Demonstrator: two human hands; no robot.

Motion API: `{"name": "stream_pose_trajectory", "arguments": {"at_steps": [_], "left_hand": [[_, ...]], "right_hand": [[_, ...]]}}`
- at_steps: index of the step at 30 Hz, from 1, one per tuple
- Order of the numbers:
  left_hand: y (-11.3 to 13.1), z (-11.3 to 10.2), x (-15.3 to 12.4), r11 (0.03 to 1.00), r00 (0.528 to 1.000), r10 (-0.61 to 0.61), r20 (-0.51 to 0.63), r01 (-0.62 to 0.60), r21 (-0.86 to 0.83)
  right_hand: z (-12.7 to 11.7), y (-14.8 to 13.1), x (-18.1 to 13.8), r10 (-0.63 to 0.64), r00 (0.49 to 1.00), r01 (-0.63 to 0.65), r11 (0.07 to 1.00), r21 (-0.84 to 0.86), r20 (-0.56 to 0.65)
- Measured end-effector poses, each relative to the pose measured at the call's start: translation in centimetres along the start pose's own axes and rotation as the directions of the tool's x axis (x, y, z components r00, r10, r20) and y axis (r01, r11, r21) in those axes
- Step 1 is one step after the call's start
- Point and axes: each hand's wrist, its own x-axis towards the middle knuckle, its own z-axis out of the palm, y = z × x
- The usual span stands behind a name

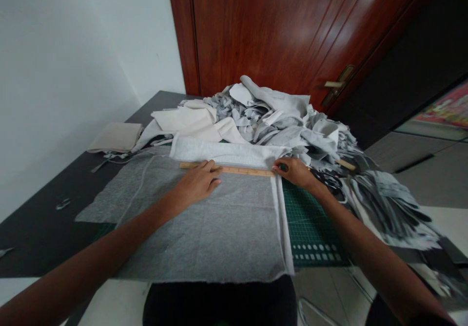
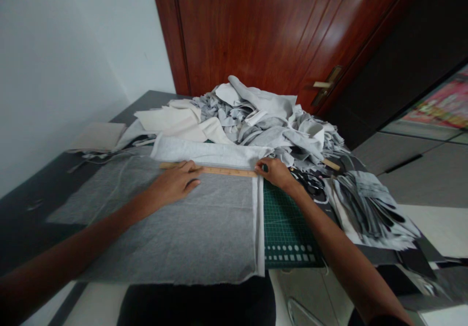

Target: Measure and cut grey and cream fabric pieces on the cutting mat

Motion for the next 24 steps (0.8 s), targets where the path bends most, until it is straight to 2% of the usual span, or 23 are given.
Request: {"name": "stream_pose_trajectory", "arguments": {"at_steps": [3,7,12,16,20,24], "left_hand": [[-0.3,0.3,0.0,1.000,0.999,0.004,-0.034,-0.004,-0.013],[-1.7,1.0,0.4,0.997,0.995,0.018,-0.102,-0.026,-0.072],[-3.3,1.6,0.7,0.987,0.986,0.043,-0.163,-0.067,-0.143],[-3.7,1.5,0.5,0.984,0.984,0.066,-0.168,-0.093,-0.154],[-3.9,1.4,0.4,0.983,0.986,0.067,-0.154,-0.091,-0.158],[-4.4,1.3,0.2,0.977,0.987,0.076,-0.143,-0.102,-0.185]], "right_hand": [[-1.0,0.6,-1.2,0.035,0.995,-0.035,0.999,0.012,-0.094],[-2.0,2.9,-4.6,0.185,0.959,-0.187,0.982,0.014,-0.216],[-2.6,6.2,-9.1,0.262,0.950,-0.278,0.957,-0.079,-0.171],[-3.2,7.1,-10.5,0.270,0.946,-0.294,0.948,-0.122,-0.177],[-3.1,5.1,-9.4,0.209,0.955,-0.246,0.954,-0.169,-0.211],[-1.0,0.2,-5.7,-0.037,0.984,0.018,0.994,-0.106,-0.173]]}}
